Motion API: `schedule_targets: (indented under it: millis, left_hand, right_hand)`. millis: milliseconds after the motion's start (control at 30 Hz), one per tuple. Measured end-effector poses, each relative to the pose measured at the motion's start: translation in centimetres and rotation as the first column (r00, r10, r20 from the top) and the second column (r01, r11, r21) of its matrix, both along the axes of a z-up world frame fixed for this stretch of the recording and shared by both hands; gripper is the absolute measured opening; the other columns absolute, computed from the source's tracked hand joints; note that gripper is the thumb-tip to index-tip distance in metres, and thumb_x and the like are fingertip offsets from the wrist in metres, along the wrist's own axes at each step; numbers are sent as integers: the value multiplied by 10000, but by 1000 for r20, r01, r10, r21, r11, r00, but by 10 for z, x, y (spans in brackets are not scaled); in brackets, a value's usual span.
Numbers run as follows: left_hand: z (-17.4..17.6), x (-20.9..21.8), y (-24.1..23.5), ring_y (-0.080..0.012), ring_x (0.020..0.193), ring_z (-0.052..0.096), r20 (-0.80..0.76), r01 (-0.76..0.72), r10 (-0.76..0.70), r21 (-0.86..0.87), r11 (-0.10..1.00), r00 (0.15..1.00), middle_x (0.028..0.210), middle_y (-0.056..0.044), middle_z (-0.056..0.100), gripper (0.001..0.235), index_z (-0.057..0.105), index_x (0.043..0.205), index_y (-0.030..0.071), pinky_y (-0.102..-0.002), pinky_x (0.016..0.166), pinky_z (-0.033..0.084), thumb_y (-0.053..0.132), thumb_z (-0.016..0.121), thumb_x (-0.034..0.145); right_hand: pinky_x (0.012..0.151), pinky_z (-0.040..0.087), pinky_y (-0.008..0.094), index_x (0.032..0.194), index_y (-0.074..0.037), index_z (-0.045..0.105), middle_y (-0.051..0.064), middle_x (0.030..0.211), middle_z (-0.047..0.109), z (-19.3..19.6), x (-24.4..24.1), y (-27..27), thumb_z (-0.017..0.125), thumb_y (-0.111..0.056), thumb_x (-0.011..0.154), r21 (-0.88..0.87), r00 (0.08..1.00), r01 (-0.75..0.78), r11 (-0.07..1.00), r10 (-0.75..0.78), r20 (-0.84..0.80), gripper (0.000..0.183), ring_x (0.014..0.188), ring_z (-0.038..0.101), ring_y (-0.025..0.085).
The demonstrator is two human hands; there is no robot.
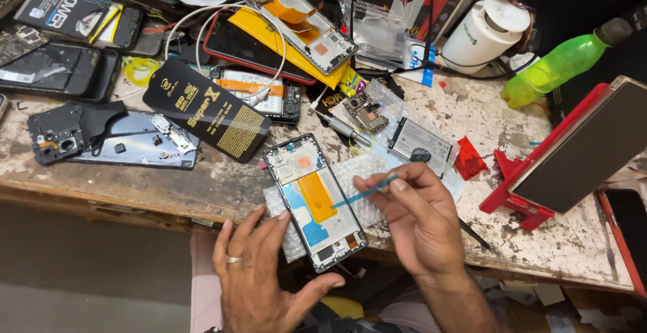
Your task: The person works on a disassembled smartphone, peeling off protective films and using tweezers to adjust internal components and connectors. The person handles the phone frame and internal parts while seated at a cluttered workbench.
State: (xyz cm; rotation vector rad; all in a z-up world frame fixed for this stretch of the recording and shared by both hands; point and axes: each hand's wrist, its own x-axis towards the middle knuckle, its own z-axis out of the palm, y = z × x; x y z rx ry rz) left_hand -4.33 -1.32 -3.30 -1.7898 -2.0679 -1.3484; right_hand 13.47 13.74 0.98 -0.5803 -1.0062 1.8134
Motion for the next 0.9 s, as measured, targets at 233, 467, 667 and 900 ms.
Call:
schedule_targets:
  millis: [233, 467, 667, 900]
  left_hand:
    - [10, -7, -1, -347, 1324, 513, 40, 14, -14, -14, 1000, 999, 1262, -103, 626, 912, 561, 1321, 56, -602, 1175, 220, 634, 827, 667]
    - [30, -11, 3, -304, 1259, 563, 66, 15, -13, -24, 1000, 998, 1175, -53, 685, 714, 664, 1211, 111, -569, 1127, 263, 549, 848, 679]
    - [42, -12, 4, -180, 965, 711, 258, 93, -83, -26, 995, 962, 922, 1, 773, 263, 791, 986, 147, -395, 959, 422, 271, 851, 762]
    - [47, -9, 3, -144, 840, 711, 347, 170, -146, -40, 985, 927, 859, 13, 778, 175, 804, 920, 152, -341, 827, 454, 205, 840, 757]
  right_hand:
    - [1098, 517, 550, 1080, 13, 599, 177, 1050, 703, -13, 4, -8, 571, 23, 1015, 97, 994, 106, 990, -108, 9, 72, 1046, 695, 297]
    - [1017, 538, 453, 1101, 34, 604, 166, 1077, 664, -16, -1, -18, 586, 51, 1024, 375, 972, 175, 910, -220, 80, 81, 1050, 676, 263]
    - [887, 623, 415, 1094, -62, 606, 93, 1029, 682, 5, 10, -20, 690, -48, 928, 959, 844, -55, 278, -501, 193, 186, 1008, 727, 241]
    - [862, 605, 452, 1096, -127, 592, 31, 1020, 688, 18, 19, -19, 789, -44, 852, 958, 791, -263, -111, -594, 148, 324, 986, 741, 259]
